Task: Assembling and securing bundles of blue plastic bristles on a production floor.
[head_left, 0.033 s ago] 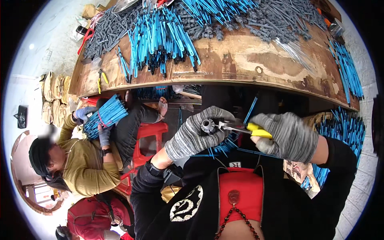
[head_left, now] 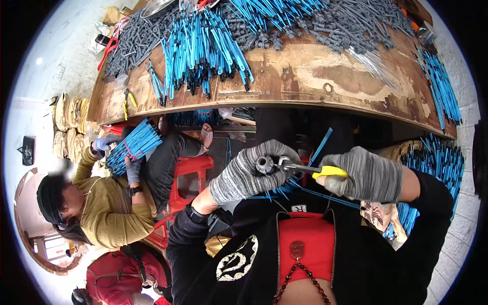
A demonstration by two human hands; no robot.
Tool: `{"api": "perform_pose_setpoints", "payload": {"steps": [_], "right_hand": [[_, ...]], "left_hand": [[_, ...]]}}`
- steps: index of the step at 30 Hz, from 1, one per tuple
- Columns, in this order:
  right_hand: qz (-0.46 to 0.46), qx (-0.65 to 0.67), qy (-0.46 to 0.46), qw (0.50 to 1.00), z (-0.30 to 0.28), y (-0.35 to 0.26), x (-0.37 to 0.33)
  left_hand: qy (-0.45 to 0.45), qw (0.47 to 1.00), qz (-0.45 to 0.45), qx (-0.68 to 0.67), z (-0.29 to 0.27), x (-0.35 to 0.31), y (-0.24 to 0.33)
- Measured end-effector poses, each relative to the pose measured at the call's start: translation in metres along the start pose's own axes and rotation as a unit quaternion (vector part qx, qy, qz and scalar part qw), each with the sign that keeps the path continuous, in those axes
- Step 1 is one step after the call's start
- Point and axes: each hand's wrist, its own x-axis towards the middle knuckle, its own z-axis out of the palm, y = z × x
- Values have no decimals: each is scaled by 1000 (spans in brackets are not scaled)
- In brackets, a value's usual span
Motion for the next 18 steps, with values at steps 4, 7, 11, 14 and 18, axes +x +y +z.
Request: {"api": "perform_pose_setpoints", "payload": {"steps": [4,7,11,14,18], "right_hand": [[103,282,-69,951,35,21,8],[148,270,-51,950,37,23,11],[91,230,-10,969,25,12,3],[64,206,-1,976,15,1,0],[137,202,-33,969,3,-18,-3]], "left_hand": [[-30,999,-4,18,-4,-4,-11],[-18,999,-22,-29,-3,1,-8],[-31,999,-19,-25,-4,3,0],[-42,999,-13,-11,-4,4,0],[-52,999,-5,18,-5,8,2]]}}
